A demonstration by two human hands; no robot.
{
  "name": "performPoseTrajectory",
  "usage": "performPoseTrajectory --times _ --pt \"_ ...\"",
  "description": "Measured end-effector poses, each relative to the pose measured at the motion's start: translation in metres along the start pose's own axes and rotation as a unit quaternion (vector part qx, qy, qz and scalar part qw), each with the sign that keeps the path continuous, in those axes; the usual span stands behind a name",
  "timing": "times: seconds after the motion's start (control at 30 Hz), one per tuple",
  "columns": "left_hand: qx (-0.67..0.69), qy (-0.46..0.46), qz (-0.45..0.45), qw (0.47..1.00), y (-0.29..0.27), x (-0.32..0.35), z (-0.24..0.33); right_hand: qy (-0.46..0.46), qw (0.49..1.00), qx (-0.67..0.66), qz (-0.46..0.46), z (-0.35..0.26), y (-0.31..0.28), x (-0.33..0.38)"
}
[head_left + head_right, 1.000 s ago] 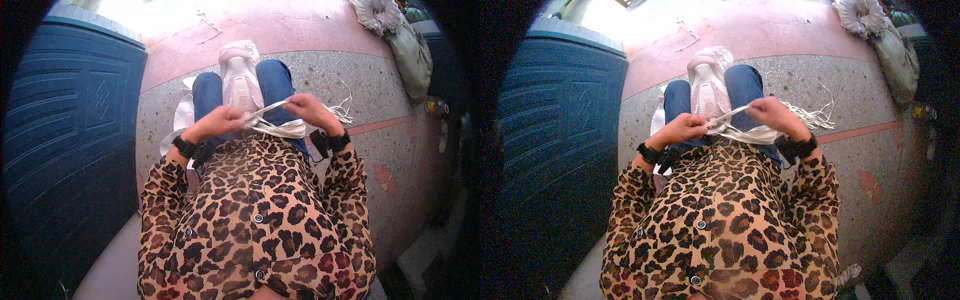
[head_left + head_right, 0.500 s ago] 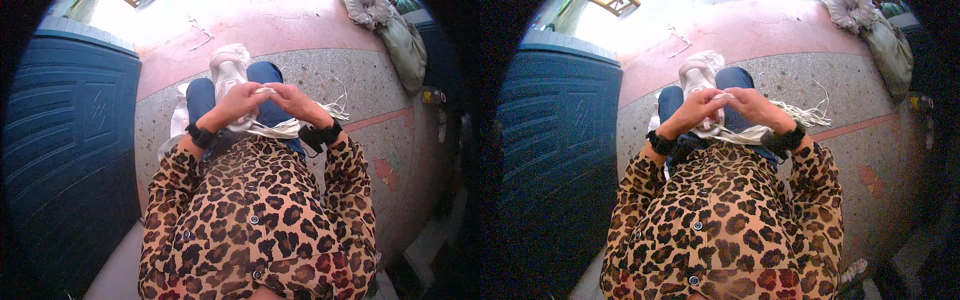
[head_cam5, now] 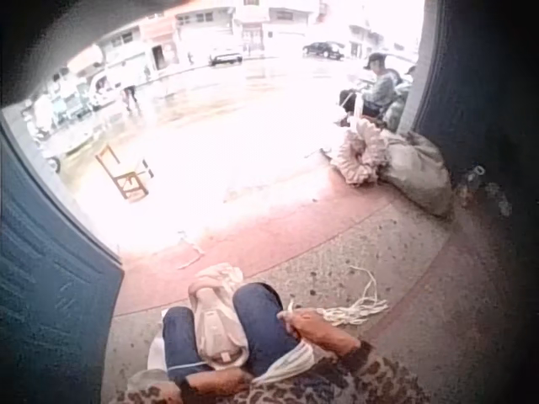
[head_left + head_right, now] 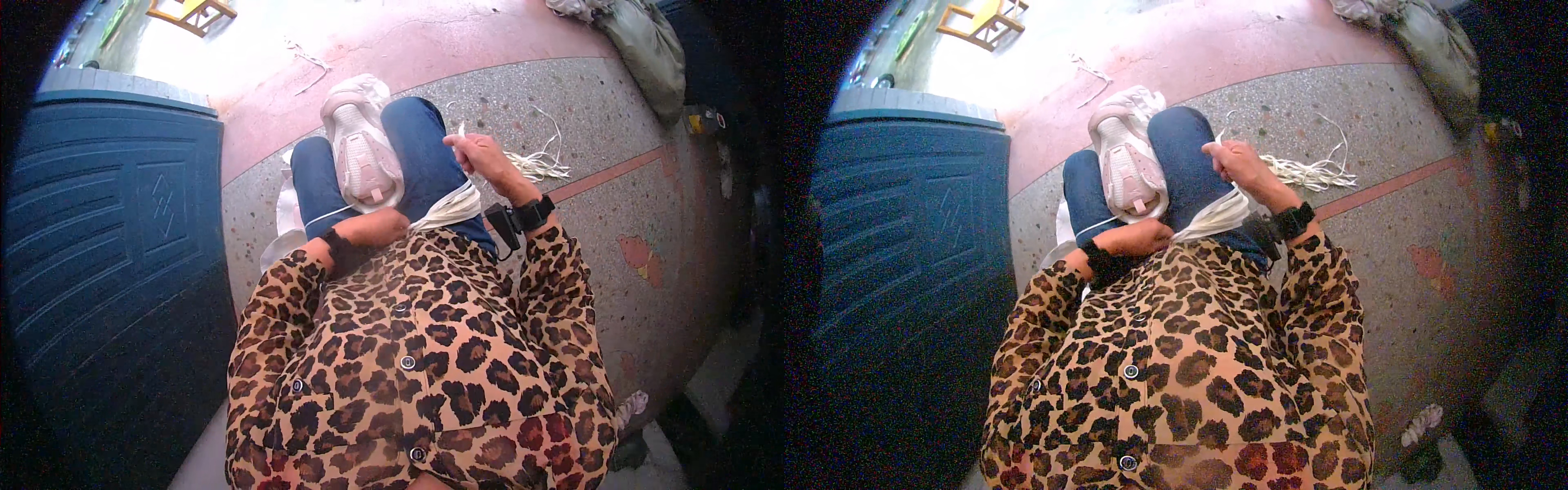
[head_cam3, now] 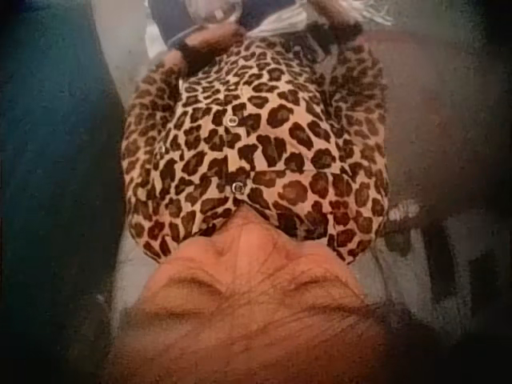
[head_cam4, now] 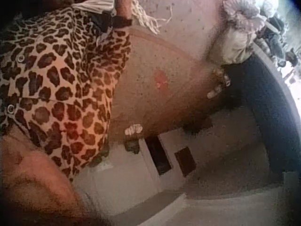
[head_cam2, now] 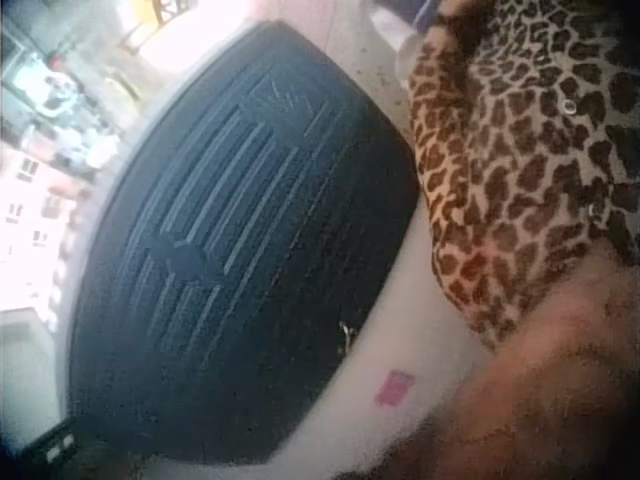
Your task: The recorder is lacing a new white sneaker while sitting in a workshop area.
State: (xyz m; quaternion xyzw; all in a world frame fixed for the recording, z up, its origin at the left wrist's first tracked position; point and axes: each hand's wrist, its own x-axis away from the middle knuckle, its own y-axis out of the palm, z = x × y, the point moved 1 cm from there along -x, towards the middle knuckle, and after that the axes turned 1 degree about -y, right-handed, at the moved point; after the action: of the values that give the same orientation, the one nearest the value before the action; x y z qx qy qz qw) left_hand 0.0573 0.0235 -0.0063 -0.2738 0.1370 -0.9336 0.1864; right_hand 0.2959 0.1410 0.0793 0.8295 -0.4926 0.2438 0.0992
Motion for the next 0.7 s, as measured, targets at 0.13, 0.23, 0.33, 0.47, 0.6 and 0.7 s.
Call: performPoseTrajectory --times 0.13,0.23,0.33,0.47,0.6,0.7 --pt "0.023 -0.031 -0.006 0.999 0.001 0.016 -0.004 -0.027 0.998 -0.061 0.008 0.007 0.01 0.003" --pt "0.023 -0.054 0.049 0.997 0.0 0.035 0.0 -0.039 0.998 0.028 -0.042 0.006 0.014 -0.001" --pt "0.086 0.004 0.162 0.983 -0.009 0.067 0.01 -0.006 0.999 0.034 -0.041 0.004 0.023 -0.011" --pt "0.247 -0.202 0.133 0.938 -0.054 0.129 0.001 -0.047 0.996 0.046 -0.055 -0.002 0.038 -0.026" --pt "0.227 -0.207 0.428 0.85 -0.084 0.142 0.002 -0.077 0.992 0.081 -0.064 -0.007 0.054 -0.033" --pt "0.15 -0.151 0.539 0.815 -0.1 0.111 0.007 -0.117 0.987 0.096 -0.052 -0.013 0.071 -0.048"
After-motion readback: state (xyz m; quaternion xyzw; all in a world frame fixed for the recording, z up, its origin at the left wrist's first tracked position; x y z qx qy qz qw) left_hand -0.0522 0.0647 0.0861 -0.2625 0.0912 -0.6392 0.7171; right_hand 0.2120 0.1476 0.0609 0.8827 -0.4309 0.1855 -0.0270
